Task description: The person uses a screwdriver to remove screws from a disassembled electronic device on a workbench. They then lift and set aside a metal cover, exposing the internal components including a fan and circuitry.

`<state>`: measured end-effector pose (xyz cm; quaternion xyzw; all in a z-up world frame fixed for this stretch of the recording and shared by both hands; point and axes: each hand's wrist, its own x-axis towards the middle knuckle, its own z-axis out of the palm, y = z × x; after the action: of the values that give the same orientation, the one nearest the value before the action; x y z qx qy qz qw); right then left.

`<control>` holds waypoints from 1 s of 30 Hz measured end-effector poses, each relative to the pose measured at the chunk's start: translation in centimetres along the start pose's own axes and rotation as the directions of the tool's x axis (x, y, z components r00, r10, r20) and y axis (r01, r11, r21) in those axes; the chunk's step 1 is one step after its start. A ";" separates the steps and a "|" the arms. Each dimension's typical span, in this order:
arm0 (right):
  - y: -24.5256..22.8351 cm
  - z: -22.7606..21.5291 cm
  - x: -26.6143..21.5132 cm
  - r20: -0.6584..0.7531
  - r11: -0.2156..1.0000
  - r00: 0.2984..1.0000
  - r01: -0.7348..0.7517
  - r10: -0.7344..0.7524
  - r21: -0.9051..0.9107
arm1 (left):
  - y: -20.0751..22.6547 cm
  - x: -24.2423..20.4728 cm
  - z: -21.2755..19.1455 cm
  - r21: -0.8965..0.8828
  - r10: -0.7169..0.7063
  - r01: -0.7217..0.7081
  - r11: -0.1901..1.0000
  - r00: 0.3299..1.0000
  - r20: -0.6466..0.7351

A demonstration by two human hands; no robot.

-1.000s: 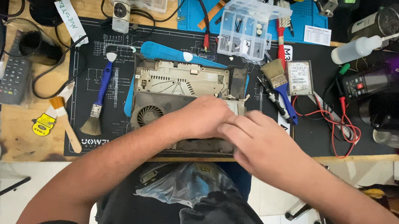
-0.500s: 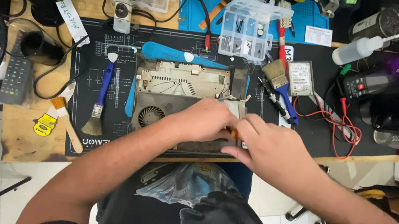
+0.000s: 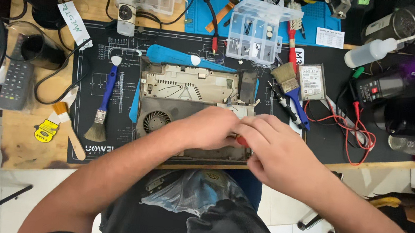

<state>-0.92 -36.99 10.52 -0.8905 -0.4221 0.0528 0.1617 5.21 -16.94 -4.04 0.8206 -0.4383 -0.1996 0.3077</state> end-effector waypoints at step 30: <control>6.0 0.2 -7.2 -0.563 0.747 0.565 -0.153 0.603 0.647 | -1.2 2.4 -9.0 0.143 -0.054 0.083 0.986 0.979 -0.195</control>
<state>-1.15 -46.00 8.02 -0.8204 -0.0739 -0.1665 0.5420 12.59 -15.44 1.55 0.8715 -0.3919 -0.0970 0.2784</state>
